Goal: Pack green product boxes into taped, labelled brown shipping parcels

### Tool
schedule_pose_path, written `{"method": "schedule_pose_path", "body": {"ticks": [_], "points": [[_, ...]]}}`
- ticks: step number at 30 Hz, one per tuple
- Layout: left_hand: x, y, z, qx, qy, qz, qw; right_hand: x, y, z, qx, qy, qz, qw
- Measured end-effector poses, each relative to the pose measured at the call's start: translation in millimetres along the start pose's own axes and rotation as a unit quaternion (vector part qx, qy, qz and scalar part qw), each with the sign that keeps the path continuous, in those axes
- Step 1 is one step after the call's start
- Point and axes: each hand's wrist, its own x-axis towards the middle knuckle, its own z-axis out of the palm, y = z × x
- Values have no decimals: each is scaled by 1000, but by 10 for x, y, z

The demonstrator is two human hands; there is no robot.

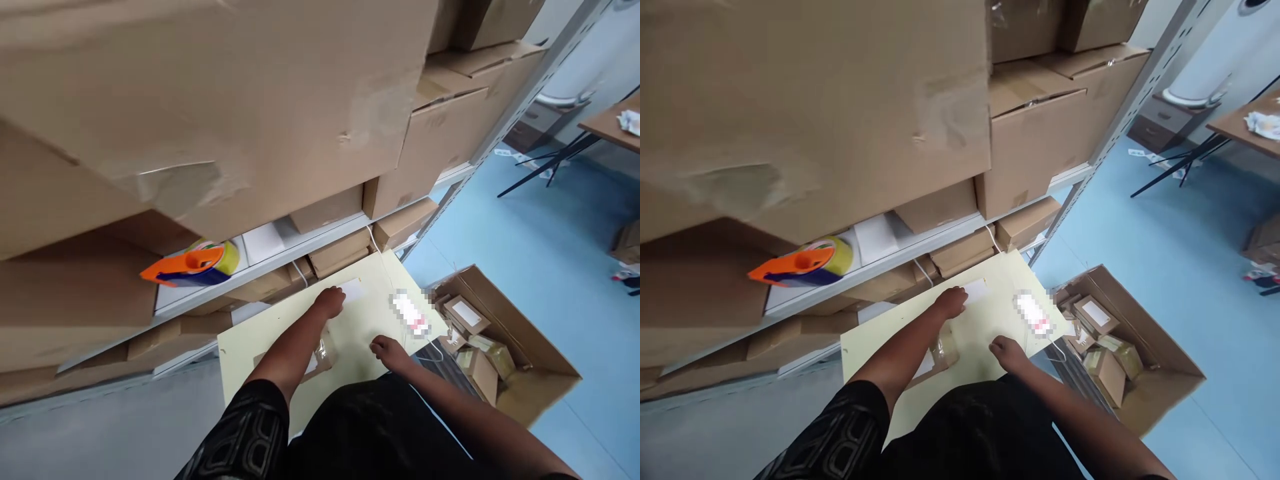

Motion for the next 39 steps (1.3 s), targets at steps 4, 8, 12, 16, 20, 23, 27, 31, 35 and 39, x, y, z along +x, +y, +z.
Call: {"method": "schedule_pose_path", "body": {"ticks": [4, 8, 12, 16, 20, 23, 27, 31, 35, 39], "points": [[273, -33, 88, -5, -13, -8, 1000, 83, -73, -243, -13, -25, 4, 1000], [365, -73, 139, -19, -18, -13, 1000, 168, -93, -389, -15, -35, 15, 999], [369, -97, 141, -27, -31, -19, 999, 246, -114, -438, -11, -48, 29, 998], [345, -87, 133, -27, -40, -32, 998, 301, -135, -407, -21, -64, 35, 997], [334, -79, 147, -36, -37, -49, 997, 333, -155, -350, -23, -66, 23, 997], [337, -99, 153, -54, -28, -61, 996, 354, -171, -316, -17, -61, 21, 998], [320, -151, 129, -95, -5, -76, 993, 402, -194, -295, -15, -57, 25, 998], [249, -184, 87, -143, 25, -117, 982, 496, -289, -316, -55, -28, 7, 998], [149, -174, 73, -188, 37, -192, 962, 676, -519, -334, -145, 36, -74, 986], [33, -163, 95, -241, 44, -272, 931, 963, -811, -256, -252, 52, -171, 951]]}}
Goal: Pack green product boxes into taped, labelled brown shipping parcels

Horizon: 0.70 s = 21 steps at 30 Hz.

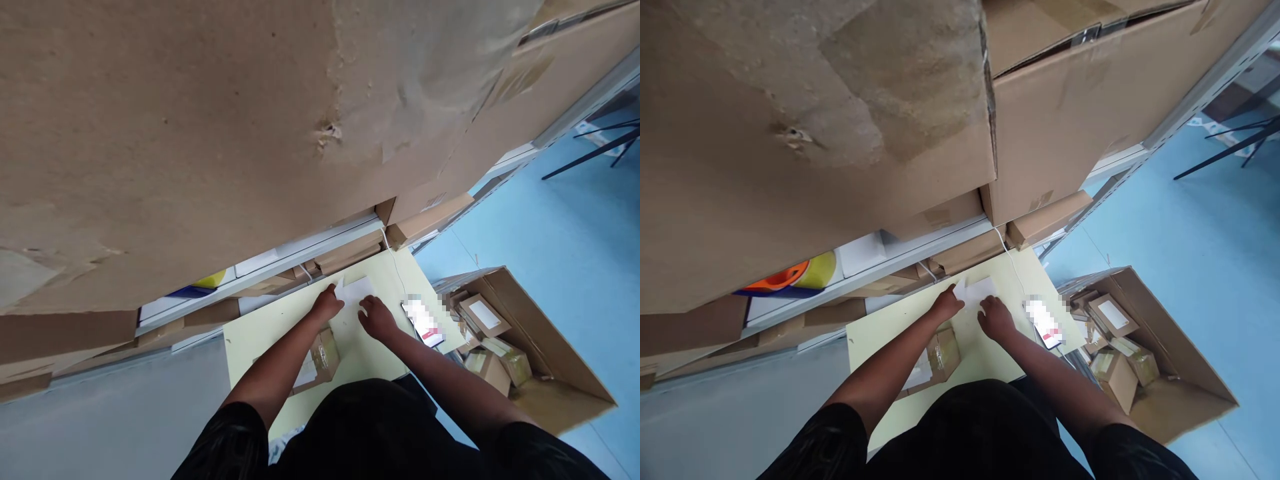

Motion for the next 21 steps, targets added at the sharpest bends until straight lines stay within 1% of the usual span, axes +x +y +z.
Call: {"method": "schedule_pose_path", "body": {"ticks": [2, 4, 6, 8, 10, 11, 13, 15, 17, 19, 21], "points": [[-65, -46, -13, -29, -2, -29, 999, 196, -95, 44, -50, -10, -46, 998], [-148, -98, -48, -97, 6, -58, 994, 371, -177, 116, -89, -37, -74, 993], [-250, -151, -107, -186, 36, -85, 978, 510, -239, 199, -118, -67, -81, 987], [-353, -196, -180, -240, 77, -101, 962, 607, -276, 279, -141, -88, -79, 983], [-430, -227, -241, -237, 105, -100, 961, 663, -286, 341, -166, -97, -77, 978], [-453, -237, -260, -230, 106, -104, 962, 678, -281, 364, -178, -98, -77, 976], [-464, -254, -268, -222, 85, -124, 963, 688, -260, 394, -199, -95, -80, 972], [-443, -284, -246, -225, 53, -154, 961, 681, -233, 408, -210, -91, -90, 969], [-420, -345, -223, -228, 34, -178, 957, 670, -214, 413, -214, -90, -95, 968], [-421, -446, -234, -223, 35, -190, 956, 664, -207, 413, -214, -92, -97, 968], [-467, -572, -295, -210, 49, -194, 957, 669, -208, 407, -214, -93, -96, 968]]}}
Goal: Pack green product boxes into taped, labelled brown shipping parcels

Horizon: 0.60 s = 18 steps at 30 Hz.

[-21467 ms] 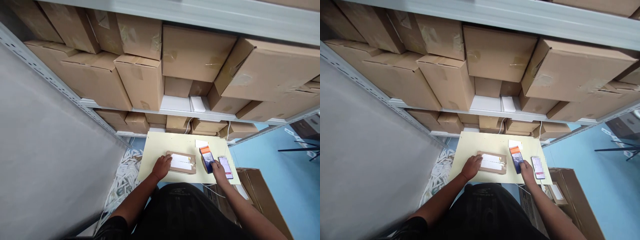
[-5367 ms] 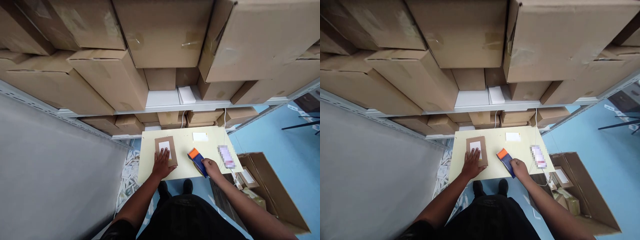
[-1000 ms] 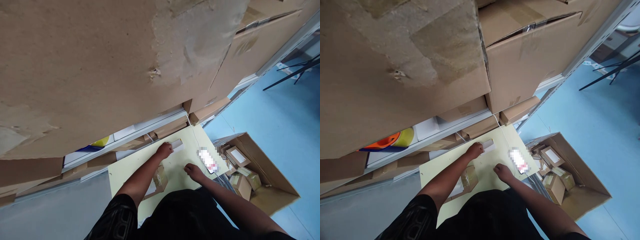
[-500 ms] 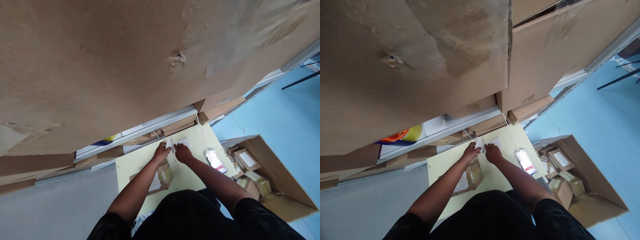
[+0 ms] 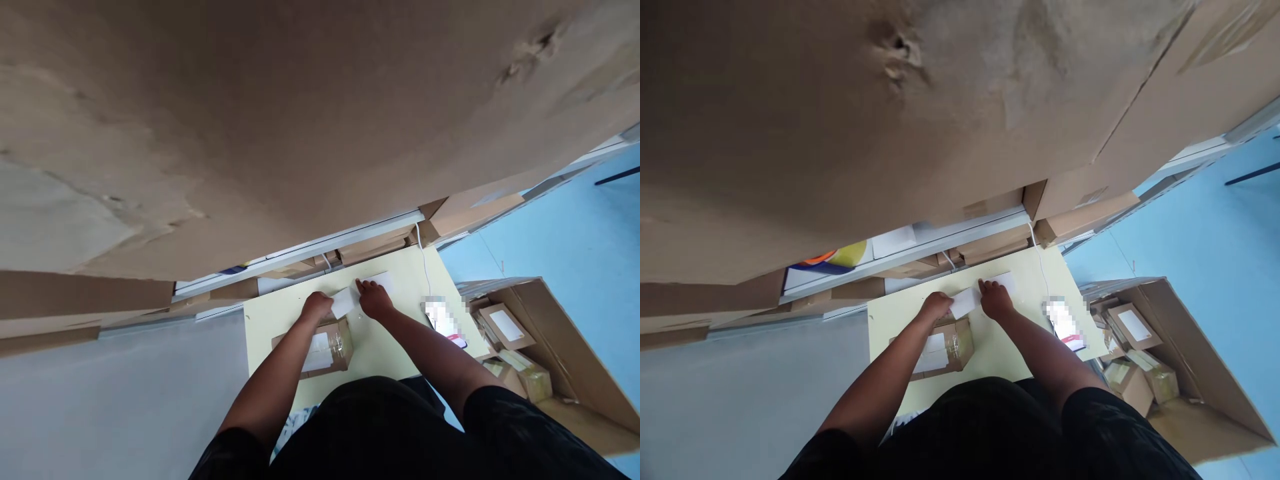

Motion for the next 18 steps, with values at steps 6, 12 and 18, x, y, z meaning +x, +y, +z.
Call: {"method": "schedule_pose_path", "body": {"ticks": [6, 12, 18], "points": [[-341, -216, -407, -85, 47, 72, 993, -70, -16, -129, 18, 13, 1, 1000], [-1059, -224, -474, -320, 17, 95, 943, -533, -384, -461, 61, 195, -49, 978], [-1652, -269, -541, -399, -91, 181, 894, -881, -922, -779, 216, 202, -109, 949]]}}
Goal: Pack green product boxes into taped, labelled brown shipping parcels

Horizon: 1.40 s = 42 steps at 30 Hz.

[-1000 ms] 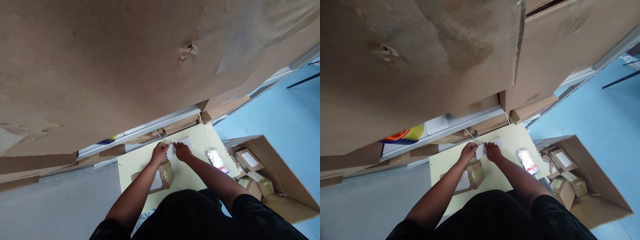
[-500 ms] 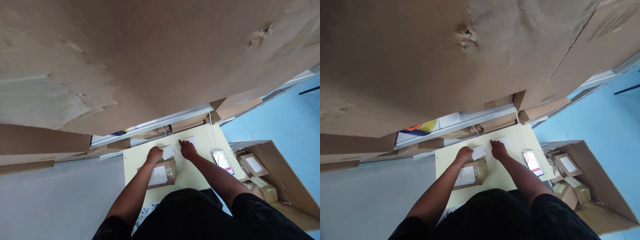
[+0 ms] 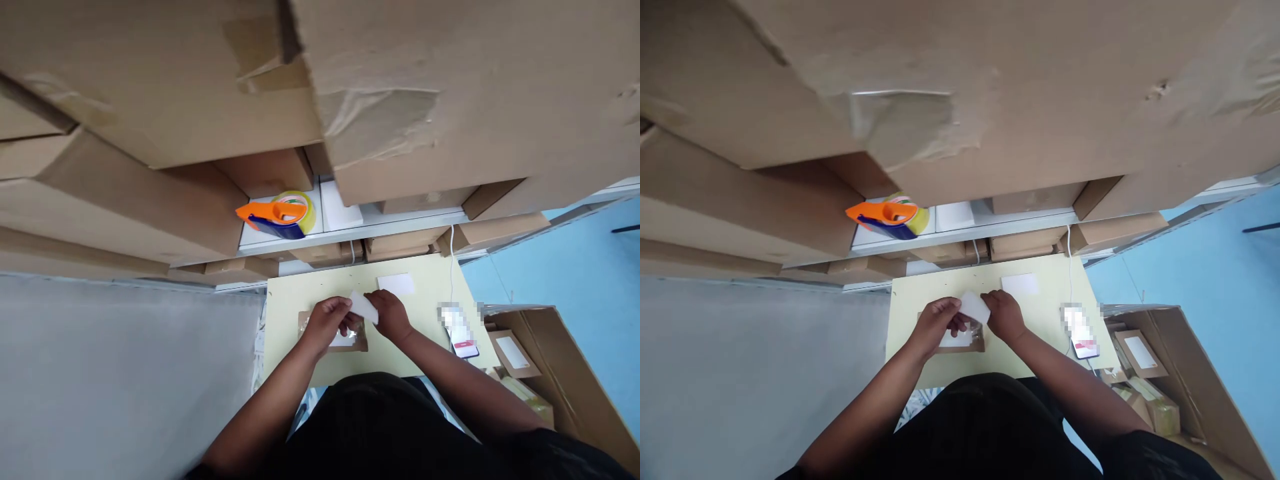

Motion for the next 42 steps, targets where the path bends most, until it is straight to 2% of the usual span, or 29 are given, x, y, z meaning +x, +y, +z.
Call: {"method": "schedule_pose_path", "body": {"ticks": [2, 3, 5, 7, 8, 10, 15, 21, 28, 37, 42], "points": [[-167, 18, -95, -10, -14, 65, 998, -36, -259, -31, 166, 15, 85, 982], [-242, 17, -165, -6, -2, 100, 995, -65, -404, -46, 256, 25, 144, 955], [-376, 0, -330, 15, 31, 144, 989, -139, -714, -66, 413, 36, 247, 876], [-497, -31, -495, 30, 22, 138, 990, -230, -1020, -63, 513, 32, 289, 808], [-557, -49, -569, 28, 0, 127, 992, -278, -1161, -49, 542, 32, 294, 787], [-680, -83, -694, 12, -52, 110, 992, -377, -1404, 10, 570, 39, 293, 767], [-975, -137, -908, -40, -89, 95, 991, -637, -1786, 249, 578, 52, 310, 753], [-1204, -197, -1009, -27, -115, 90, 989, -894, -1997, 363, 574, 59, 317, 753], [-1310, -249, -864, -73, -105, 76, 989, -992, -1960, 245, 560, 14, 319, 765], [-1334, -187, -622, -74, -106, 84, 988, -976, -1890, 14, 584, -22, 331, 741], [-1350, -162, -554, -78, -105, 92, 987, -970, -1817, -59, 597, -27, 323, 734]]}}
